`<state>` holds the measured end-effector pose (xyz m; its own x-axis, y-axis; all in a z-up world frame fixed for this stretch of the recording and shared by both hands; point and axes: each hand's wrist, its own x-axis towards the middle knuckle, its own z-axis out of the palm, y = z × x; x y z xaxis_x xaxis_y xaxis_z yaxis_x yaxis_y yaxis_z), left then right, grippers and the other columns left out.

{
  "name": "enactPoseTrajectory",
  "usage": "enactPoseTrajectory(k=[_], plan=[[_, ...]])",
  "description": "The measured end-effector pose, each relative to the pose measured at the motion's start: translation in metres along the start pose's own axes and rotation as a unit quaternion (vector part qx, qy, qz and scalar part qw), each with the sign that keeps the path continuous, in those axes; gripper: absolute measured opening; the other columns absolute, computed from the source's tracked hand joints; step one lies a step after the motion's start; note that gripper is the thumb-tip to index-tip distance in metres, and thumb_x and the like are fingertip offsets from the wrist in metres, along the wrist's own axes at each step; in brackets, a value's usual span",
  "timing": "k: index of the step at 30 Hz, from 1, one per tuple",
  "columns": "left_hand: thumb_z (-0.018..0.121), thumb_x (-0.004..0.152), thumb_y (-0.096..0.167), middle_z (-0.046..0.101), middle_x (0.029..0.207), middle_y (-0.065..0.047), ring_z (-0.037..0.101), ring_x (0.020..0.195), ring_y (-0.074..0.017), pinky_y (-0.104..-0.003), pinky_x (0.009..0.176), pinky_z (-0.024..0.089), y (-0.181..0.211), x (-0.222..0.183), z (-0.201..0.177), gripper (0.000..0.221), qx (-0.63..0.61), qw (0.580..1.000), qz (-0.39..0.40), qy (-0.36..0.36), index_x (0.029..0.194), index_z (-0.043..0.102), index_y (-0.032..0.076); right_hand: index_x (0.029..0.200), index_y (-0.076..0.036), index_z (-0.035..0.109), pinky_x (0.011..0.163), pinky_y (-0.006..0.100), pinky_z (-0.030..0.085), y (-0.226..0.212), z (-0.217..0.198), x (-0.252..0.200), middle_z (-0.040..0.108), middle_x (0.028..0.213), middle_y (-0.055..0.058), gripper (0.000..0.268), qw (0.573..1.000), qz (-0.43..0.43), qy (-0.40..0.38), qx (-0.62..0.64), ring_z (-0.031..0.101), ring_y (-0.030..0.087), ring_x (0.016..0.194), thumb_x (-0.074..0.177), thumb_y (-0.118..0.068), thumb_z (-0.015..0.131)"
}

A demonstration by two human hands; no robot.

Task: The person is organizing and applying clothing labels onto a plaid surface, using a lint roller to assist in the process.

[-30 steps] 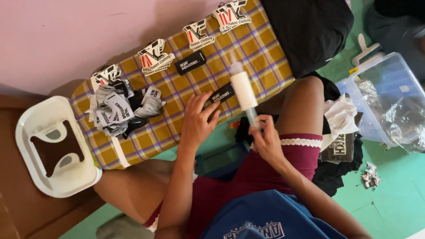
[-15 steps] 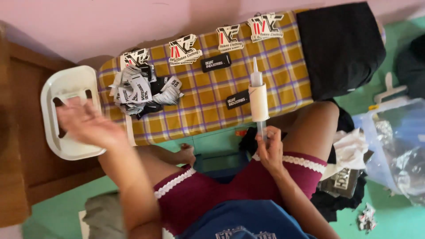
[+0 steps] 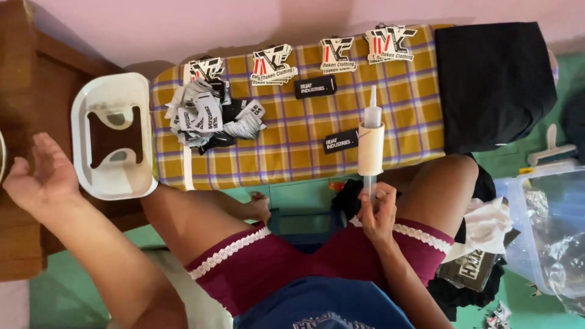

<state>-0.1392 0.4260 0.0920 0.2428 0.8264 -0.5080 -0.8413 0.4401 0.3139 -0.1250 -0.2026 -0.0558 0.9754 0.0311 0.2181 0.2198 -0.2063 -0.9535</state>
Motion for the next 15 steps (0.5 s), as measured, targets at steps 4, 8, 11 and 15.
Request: enactPoseTrajectory(k=[4, 8, 11, 15], plan=[[0.036, 0.102, 0.013, 0.059, 0.138, -0.041, 0.064, 0.121, -0.0523, -0.062, 0.101, 0.059, 0.026, 0.049, -0.012, 0.057, 0.007, 0.998, -0.016, -0.066, 0.15, 0.04, -0.018, 0.111, -0.004, 0.04, 0.038, 0.021, 0.04, -0.001, 0.0, 0.002, 0.062, 0.088, 0.007, 0.02, 1.0, 0.007, -0.001, 0.022, 0.049, 0.01, 0.039, 0.106, -0.019, 0.052], [0.059, 0.084, -0.011, 0.065, 0.129, -0.045, 0.067, 0.125, -0.0526, -0.058, 0.106, 0.063, 0.037, 0.067, -0.01, 0.035, 0.041, 0.995, 0.033, -0.083, 0.115, 0.062, -0.026, 0.112, -0.006, 0.04, 0.037, 0.021, 0.04, -0.001, -0.001, 0.002, 0.064, 0.089, 0.006, 0.019, 1.0, 0.009, -0.007, 0.009, 0.051, 0.011, 0.039, 0.106, -0.019, 0.052], [0.06, 0.086, -0.011, 0.067, 0.131, -0.043, 0.068, 0.127, -0.0525, -0.059, 0.108, 0.063, 0.044, 0.086, -0.01, 0.035, 0.043, 0.995, 0.04, -0.08, 0.117, 0.065, -0.026, 0.11, -0.005, 0.04, 0.037, 0.021, 0.041, -0.004, -0.001, 0.005, 0.064, 0.089, 0.008, 0.016, 1.0, -0.004, -0.008, -0.001, 0.051, 0.011, 0.039, 0.106, -0.015, 0.052], [0.053, 0.089, -0.016, 0.068, 0.129, -0.045, 0.065, 0.131, -0.0554, -0.064, 0.108, 0.062, 0.048, 0.09, -0.007, 0.03, 0.008, 0.997, 0.05, -0.062, 0.112, 0.064, -0.031, 0.107, -0.004, 0.04, 0.036, 0.024, 0.042, -0.007, -0.002, 0.001, 0.064, 0.092, 0.011, 0.014, 0.999, 0.037, 0.012, -0.019, 0.052, 0.014, 0.037, 0.101, -0.005, 0.052]])
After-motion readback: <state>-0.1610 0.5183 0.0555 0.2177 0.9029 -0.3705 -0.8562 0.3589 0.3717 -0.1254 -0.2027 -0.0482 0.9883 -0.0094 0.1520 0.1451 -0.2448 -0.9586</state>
